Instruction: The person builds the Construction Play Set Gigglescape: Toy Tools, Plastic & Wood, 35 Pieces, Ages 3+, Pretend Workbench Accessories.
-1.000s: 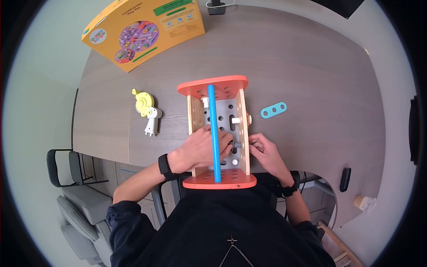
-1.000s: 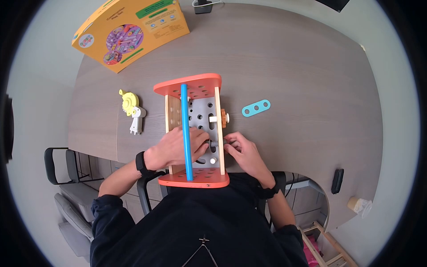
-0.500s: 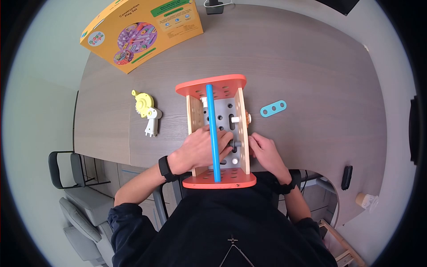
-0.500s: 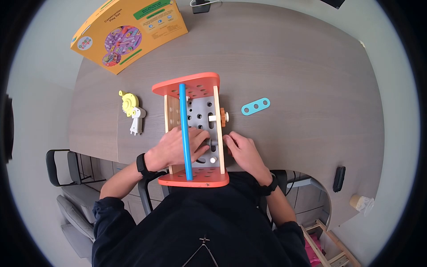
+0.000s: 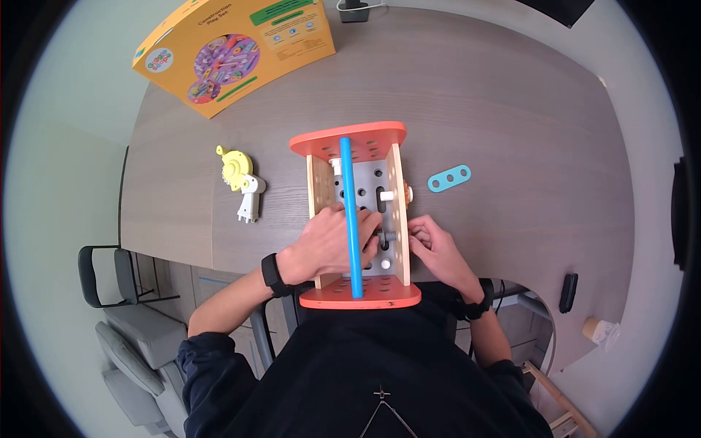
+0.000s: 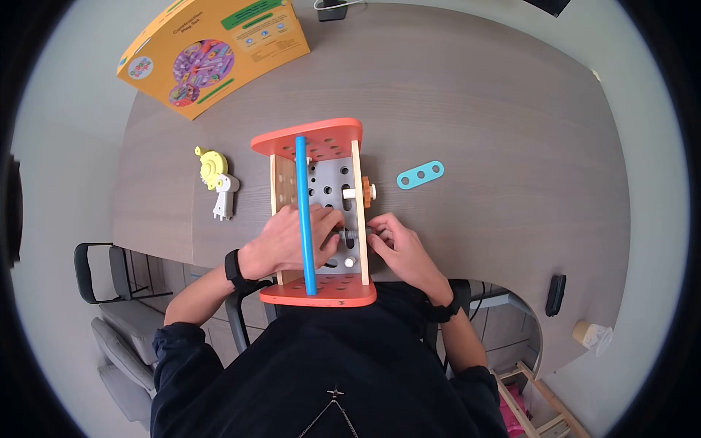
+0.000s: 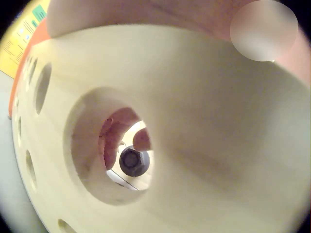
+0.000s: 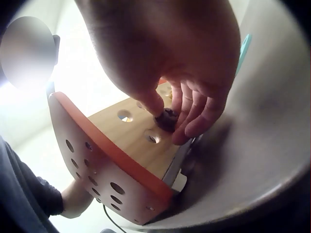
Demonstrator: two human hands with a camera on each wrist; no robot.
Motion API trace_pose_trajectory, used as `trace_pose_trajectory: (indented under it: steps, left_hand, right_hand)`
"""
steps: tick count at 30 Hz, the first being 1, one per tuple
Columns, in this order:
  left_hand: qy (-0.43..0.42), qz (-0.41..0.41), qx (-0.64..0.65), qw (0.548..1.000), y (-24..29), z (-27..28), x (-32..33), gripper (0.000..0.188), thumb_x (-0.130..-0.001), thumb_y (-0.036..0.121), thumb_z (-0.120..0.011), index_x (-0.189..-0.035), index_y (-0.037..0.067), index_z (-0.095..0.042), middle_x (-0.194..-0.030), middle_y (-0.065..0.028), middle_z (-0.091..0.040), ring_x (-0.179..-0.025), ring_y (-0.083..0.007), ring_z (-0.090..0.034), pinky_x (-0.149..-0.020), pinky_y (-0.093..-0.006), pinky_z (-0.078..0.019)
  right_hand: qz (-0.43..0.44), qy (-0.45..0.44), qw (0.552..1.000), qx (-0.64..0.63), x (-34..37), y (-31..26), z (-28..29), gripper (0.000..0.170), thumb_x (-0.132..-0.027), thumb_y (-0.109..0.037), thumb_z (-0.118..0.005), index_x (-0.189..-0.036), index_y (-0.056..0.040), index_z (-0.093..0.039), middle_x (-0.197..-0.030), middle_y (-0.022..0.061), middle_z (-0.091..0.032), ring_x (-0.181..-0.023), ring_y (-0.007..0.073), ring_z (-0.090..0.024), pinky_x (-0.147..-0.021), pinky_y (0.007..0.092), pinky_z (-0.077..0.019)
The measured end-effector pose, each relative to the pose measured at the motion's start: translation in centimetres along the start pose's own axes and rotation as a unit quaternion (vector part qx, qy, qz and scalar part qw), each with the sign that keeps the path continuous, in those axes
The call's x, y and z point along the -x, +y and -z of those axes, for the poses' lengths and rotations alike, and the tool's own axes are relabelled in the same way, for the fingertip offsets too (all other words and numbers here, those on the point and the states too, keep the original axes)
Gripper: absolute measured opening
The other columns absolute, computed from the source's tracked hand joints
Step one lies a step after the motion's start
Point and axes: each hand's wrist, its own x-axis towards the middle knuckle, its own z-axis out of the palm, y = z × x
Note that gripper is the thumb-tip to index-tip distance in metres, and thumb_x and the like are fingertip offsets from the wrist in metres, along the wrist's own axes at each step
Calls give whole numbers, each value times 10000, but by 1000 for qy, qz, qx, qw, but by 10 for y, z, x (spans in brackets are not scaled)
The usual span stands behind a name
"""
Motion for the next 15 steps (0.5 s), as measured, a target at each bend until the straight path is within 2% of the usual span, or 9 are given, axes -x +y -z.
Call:
trace_pose_trajectory:
  steps: [3,6,9,12,15]
  left_hand:
    - [19,3,1,1000,-5,-11,0,233,-1005,295,-633,-1034,66,-664,-896,-91,-707,-869,-298,-719,-681,-464,-590]
    - [4,-3,19,1000,-5,-8,-1,234,-1004,298,-642,-1043,67,-661,-904,-96,-704,-849,-314,-720,-676,-473,-589]
    - [24,-2,46,999,3,5,-1,206,-1017,273,-629,-1045,71,-659,-948,-108,-699,-820,-334,-717,-670,-479,-587]
    - [28,29,69,997,8,12,-1,208,-1018,279,-638,-1074,79,-639,-984,-117,-683,-787,-352,-713,-671,-490,-586]
    - [31,20,47,998,2,2,-2,270,-993,314,-682,-1125,90,-606,-999,-120,-672,-849,-352,-719,-701,-495,-590]
  right_hand:
    - [1,-3,1000,-9,-1,-3,-2,205,-1111,-108,-604,-1246,43,-574,-1029,100,-732,-912,125,-708,-827,309,-575]
    - [-2,-3,1000,2,-2,-4,-2,203,-1117,-108,-594,-1246,47,-574,-1027,103,-737,-915,134,-719,-831,314,-583]
    - [-8,-2,1000,5,-1,-4,-2,202,-1119,-109,-588,-1244,49,-573,-1025,107,-740,-907,142,-724,-827,316,-585]
    - [-8,-3,1000,0,-1,-4,-2,201,-1119,-110,-588,-1241,50,-573,-1025,109,-742,-899,145,-726,-823,317,-586]
    - [-7,-4,1000,0,-2,-2,-2,201,-1118,-108,-589,-1239,51,-572,-1021,107,-741,-897,145,-724,-820,318,-586]
